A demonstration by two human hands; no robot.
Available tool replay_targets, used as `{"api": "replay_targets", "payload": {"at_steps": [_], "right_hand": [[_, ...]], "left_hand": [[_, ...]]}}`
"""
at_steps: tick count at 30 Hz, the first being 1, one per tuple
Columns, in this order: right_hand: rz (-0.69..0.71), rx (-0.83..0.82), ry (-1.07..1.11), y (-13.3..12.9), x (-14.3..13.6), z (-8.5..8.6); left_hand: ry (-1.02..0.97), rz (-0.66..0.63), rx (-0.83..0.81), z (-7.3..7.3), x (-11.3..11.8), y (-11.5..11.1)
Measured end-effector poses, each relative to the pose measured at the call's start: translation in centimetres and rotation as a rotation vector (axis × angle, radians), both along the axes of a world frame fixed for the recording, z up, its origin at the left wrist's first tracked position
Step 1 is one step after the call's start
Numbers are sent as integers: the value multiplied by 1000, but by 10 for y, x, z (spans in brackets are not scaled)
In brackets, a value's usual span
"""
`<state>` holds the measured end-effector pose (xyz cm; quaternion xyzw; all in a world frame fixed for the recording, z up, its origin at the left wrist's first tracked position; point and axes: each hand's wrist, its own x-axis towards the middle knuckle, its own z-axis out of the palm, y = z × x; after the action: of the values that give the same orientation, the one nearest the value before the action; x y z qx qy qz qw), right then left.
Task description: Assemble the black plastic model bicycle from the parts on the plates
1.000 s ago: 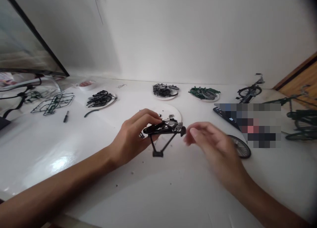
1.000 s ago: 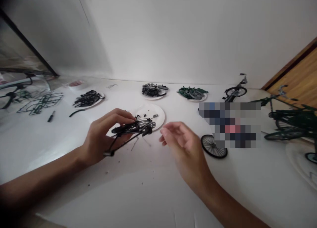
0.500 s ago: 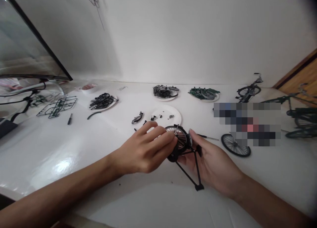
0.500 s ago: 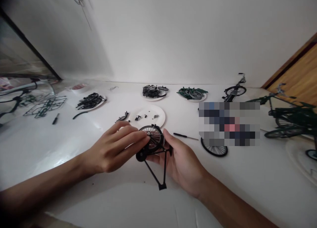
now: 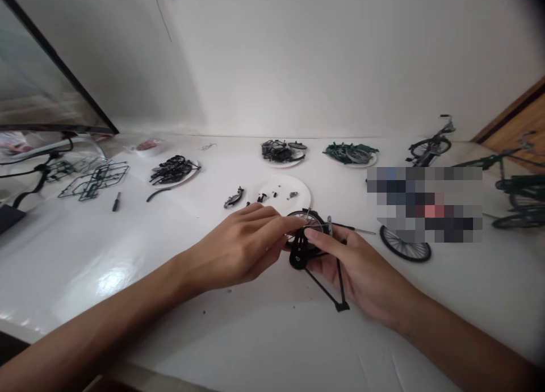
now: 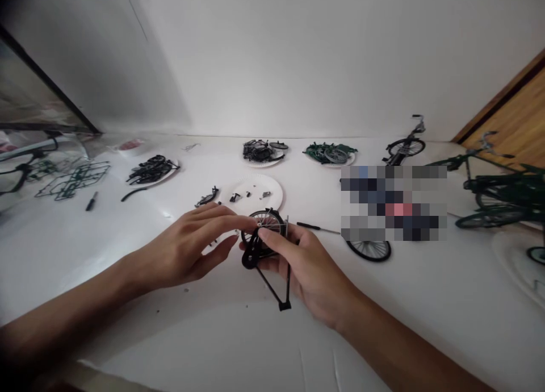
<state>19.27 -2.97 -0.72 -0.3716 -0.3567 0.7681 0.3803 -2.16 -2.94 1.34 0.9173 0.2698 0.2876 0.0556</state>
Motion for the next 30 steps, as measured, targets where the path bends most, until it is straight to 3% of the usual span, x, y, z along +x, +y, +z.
{"api": "replay_targets", "payload": {"at_steps": [3, 8, 13, 15, 18, 22, 25, 30], "right_hand": [[-13, 47, -18, -2, -2, 0], [-16, 69, -55, -3, -2, 2], [-21, 90, -137, -6, -4, 5], [-30, 114, -194, -8, -6, 5], [-33, 182, -256, -9, -8, 4], [-41, 262, -364, -9, -7, 2], [-35, 289, -440, -9, -6, 3], [-4, 208, -324, -8, -7, 7]], "left_hand": [[-108, -10, -78, 1, 2, 0], [-151, -51, -53, 1, 2, -1], [-203, 38, -5, 8, 7, -3], [-168, 103, -55, 15, 15, -3], [37, 175, -149, 29, 30, 1], [292, 129, -168, 40, 42, 7], [288, 143, -154, 37, 44, 8], [153, 311, -217, 30, 45, -1]]}}
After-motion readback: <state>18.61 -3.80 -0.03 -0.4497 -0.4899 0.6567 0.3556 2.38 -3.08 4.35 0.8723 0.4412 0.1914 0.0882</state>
